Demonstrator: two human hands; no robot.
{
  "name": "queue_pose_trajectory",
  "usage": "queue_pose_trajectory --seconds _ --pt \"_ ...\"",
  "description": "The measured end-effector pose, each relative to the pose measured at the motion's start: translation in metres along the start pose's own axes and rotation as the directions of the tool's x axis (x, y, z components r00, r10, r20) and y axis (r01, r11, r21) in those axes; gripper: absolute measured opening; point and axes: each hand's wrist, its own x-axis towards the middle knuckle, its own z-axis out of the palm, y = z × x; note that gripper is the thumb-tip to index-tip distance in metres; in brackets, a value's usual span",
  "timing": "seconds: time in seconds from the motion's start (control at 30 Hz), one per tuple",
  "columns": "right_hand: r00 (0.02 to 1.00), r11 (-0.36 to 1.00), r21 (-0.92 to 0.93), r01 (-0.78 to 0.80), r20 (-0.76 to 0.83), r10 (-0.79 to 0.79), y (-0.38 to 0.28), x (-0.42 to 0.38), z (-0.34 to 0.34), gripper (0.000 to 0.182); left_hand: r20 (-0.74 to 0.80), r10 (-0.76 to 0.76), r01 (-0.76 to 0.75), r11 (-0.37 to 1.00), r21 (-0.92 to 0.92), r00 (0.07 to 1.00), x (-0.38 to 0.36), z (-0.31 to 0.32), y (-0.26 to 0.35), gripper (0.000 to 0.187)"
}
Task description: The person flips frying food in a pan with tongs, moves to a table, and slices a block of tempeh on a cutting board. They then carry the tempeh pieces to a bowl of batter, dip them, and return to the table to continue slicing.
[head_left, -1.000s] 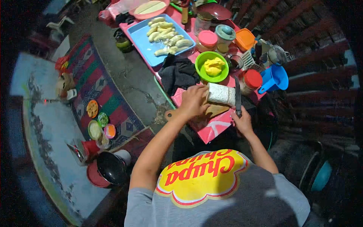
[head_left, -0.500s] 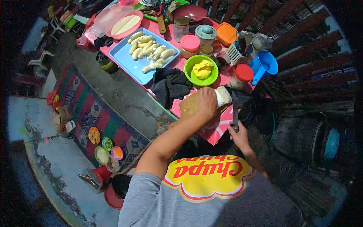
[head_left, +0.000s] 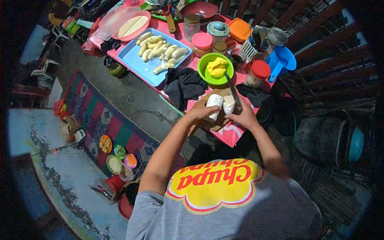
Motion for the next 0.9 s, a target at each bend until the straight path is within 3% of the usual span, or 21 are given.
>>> queue_pose_trajectory --seconds 0.07,0.13,0.2,0.27,0.3,0.33,0.4,0.43,0.47,0.53,0.6,0.67,0.73,0.9 --pt "0.997 0.999 -0.005 0.051 -0.054 -0.051 0.015 0.005 0.012 0.075 0.047 -0.053 0.055 0.998 -0.043 0.997 -0.010 -0.004 0.019 0.056" --pt "0.999 0.988 0.151 -0.038 -0.010 0.040 0.014 0.009 0.014 0.073 0.148 0.036 0.011 0.951 -0.309 0.988 -0.021 -0.008 0.029 0.060" --pt "0.998 0.965 0.257 -0.046 -0.017 0.052 0.015 0.008 0.014 0.067 0.192 0.038 0.022 0.953 -0.302 0.981 -0.016 -0.009 0.018 0.063" --pt "0.993 0.940 0.341 -0.031 -0.098 0.069 0.022 0.008 0.017 0.059 0.181 0.041 0.041 0.903 -0.427 0.983 -0.007 -0.003 -0.002 0.053" --pt "0.982 0.969 0.243 0.048 -0.187 -0.002 0.008 0.007 0.016 0.054 0.116 0.124 -0.068 0.915 -0.397 0.985 -0.011 0.001 0.002 0.051" --pt "0.982 0.969 0.243 0.049 -0.189 -0.003 0.000 0.006 0.014 0.054 0.163 -0.113 0.172 0.893 -0.417 0.980 -0.031 0.006 0.027 0.049" --pt "0.986 0.974 0.219 -0.048 -0.148 0.082 -0.009 0.005 0.012 0.052 0.292 -0.160 0.282 0.848 -0.448 0.943 -0.036 0.010 0.030 0.048" --pt "0.985 0.961 0.272 -0.048 -0.149 0.092 -0.006 0.009 0.012 0.049 0.292 -0.161 0.284 0.847 -0.450 0.943 -0.036 0.013 0.028 0.048" --pt "0.965 0.894 0.378 -0.241 -0.008 0.264 -0.006 0.010 0.005 0.047 0.276 -0.137 0.239 0.892 -0.384 0.952 -0.035 0.015 0.025 0.049" --pt "0.970 0.886 0.406 -0.225 0.009 0.242 0.011 0.016 0.005 0.043 0.259 -0.109 0.191 0.930 -0.316 0.960 -0.023 0.017 0.009 0.051" --pt "0.974 0.846 0.484 -0.223 0.082 0.210 0.017 0.017 0.001 0.042 0.298 -0.148 0.174 0.983 -0.063 0.943 -0.010 0.017 -0.006 0.051" --pt "0.974 0.799 0.558 -0.224 0.149 0.169 0.014 0.021 -0.004 0.042 0.344 -0.151 0.189 0.979 -0.080 0.927 -0.015 0.019 -0.006 0.054" --pt "0.957 0.781 0.562 -0.274 0.236 0.166 0.008 0.024 -0.006 0.042 0.348 -0.015 0.138 0.933 -0.331 0.937 -0.024 0.023 -0.003 0.056" --pt "0.941 0.754 0.568 -0.332 0.252 0.224 0.010 0.029 -0.005 0.038 0.308 0.008 0.083 0.956 -0.282 0.951 -0.028 0.022 -0.002 0.059"
